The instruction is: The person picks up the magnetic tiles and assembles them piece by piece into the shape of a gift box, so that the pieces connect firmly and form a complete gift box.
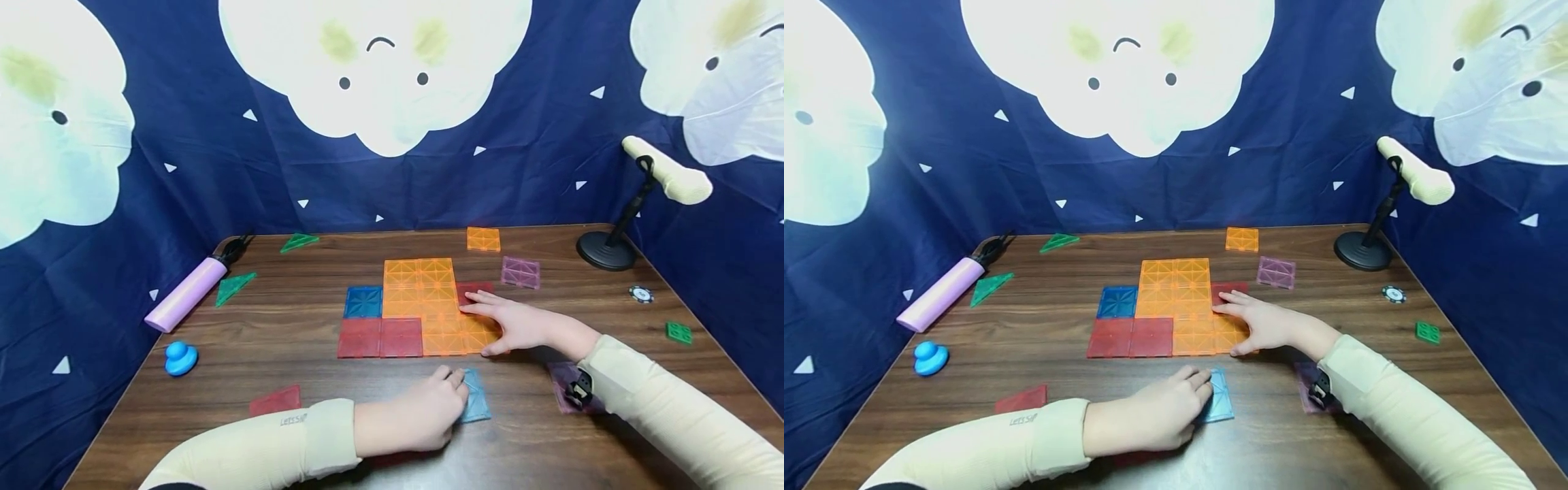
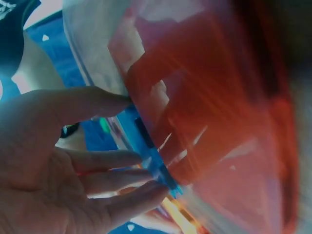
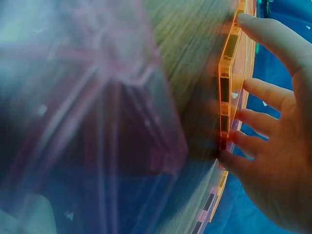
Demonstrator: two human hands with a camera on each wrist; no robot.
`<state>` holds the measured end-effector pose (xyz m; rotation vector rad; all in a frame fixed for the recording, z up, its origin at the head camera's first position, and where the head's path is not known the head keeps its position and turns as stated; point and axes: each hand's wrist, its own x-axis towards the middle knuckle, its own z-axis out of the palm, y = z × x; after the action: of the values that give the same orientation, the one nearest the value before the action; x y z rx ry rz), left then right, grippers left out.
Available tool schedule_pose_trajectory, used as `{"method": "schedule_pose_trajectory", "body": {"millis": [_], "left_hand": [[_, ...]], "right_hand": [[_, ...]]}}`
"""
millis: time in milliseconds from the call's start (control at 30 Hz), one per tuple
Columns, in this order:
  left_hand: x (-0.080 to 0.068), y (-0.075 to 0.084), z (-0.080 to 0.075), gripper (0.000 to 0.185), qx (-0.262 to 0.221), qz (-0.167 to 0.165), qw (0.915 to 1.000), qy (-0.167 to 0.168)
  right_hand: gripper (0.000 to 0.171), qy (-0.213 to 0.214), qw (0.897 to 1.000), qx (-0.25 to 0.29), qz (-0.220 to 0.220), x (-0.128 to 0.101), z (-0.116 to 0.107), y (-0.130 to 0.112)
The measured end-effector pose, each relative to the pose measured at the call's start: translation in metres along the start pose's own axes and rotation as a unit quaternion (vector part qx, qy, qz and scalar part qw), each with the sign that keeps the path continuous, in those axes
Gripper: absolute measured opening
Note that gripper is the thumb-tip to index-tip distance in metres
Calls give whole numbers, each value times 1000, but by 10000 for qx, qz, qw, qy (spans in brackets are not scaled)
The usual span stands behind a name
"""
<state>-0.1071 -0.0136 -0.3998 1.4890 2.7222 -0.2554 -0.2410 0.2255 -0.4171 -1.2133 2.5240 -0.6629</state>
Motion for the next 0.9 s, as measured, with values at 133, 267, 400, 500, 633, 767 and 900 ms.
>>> {"method": "schedule_pose_trajectory", "body": {"millis": [133, 267, 400, 500, 633, 767, 900], "left_hand": [[-2, -11, 0, 51, -571, -143, 9982, -127], [-1, -18, 1, 52, -723, -143, 9972, -142], [1, -25, 3, 50, -607, -123, 9981, -54], [1, -30, 4, 50, -612, -122, 9980, 10], [-1, -37, 5, 53, -884, -11, 9961, 3], [-15, -40, 2, 58, -1199, 4, 9928, -64], [-46, -31, -4, 48, -1237, -323, 9917, 130]], "right_hand": [[83, -65, 10000, -25, 58, 1, -2, 1], [83, -113, 9999, -17, 97, 3, -4, 2], [83, -166, 9998, 26, 102, 4, -5, 1], [83, -173, 9998, 31, 130, 4, -5, 1], [84, -165, 9997, 43, 195, 3, -5, 2], [83, -153, 9996, 42, 216, 2, -4, 0], [83, -136, 9994, 72, 312, 0, -1, -2]]}}
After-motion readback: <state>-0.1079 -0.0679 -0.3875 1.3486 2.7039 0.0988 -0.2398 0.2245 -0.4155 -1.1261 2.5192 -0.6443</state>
